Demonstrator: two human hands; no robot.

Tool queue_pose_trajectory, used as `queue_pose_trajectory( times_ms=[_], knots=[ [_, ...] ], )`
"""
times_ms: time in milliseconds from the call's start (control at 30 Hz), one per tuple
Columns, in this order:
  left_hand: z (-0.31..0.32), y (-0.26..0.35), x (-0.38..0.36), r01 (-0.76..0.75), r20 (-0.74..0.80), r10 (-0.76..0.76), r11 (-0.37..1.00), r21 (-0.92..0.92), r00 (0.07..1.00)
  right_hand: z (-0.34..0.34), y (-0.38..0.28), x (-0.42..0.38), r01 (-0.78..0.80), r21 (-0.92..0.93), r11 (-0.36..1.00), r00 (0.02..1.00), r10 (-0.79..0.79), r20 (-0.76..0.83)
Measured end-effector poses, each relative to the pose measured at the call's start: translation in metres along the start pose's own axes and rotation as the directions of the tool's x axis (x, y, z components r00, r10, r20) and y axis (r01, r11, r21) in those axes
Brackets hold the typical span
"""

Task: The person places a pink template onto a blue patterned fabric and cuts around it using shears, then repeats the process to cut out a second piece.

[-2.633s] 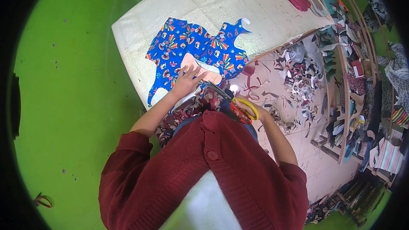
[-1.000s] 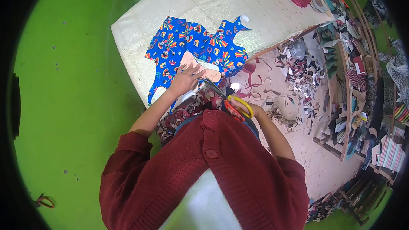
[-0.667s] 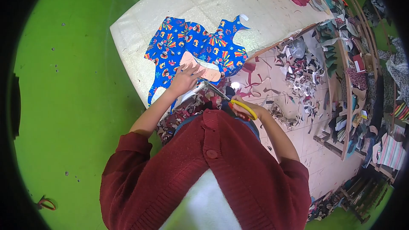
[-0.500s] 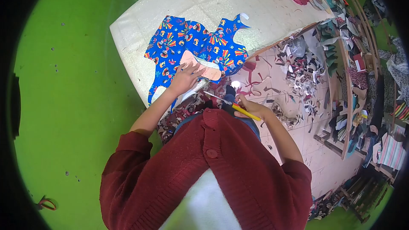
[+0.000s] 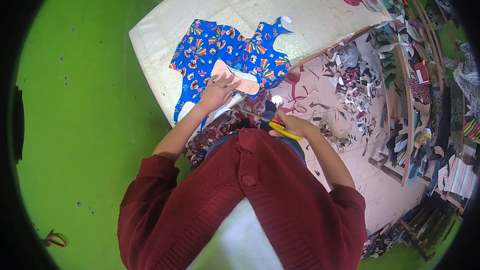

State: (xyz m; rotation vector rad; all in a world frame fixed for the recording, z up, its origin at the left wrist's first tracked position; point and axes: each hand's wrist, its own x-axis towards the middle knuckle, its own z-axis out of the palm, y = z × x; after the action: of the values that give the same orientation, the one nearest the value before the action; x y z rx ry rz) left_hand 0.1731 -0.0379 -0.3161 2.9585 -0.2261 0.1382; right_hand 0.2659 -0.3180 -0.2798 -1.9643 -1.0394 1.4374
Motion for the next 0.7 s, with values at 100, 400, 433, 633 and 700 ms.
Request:
queue_pose_trajectory(
  times_ms=[100,400,433,633,700],
  knots=[
    [0.000,0.000,0.001,0.010,0.003,-0.010,1.000,-0.021,1.000,0.004,0.005,-0.013,-0.014,-0.125,0.992,1.000,0.015,0.011],
    [0.003,0.000,0.000,0.015,0.016,-0.015,1.000,-0.010,1.000,-0.018,0.011,-0.057,-0.069,0.028,0.997,0.995,0.067,0.070],
    [0.003,0.000,0.000,0.018,0.014,-0.018,1.000,-0.010,1.000,-0.020,0.010,-0.060,-0.052,0.097,0.994,0.996,0.044,0.079],
    [0.003,0.001,-0.001,0.010,-0.020,-0.010,1.000,-0.022,1.000,-0.039,-0.023,-0.081,0.019,0.425,0.905,0.986,-0.087,0.142],
    [0.004,0.000,-0.001,0.009,-0.015,-0.009,1.000,-0.029,1.000,-0.031,-0.016,-0.071,0.074,0.480,0.874,0.986,-0.135,0.093]
  ],
)
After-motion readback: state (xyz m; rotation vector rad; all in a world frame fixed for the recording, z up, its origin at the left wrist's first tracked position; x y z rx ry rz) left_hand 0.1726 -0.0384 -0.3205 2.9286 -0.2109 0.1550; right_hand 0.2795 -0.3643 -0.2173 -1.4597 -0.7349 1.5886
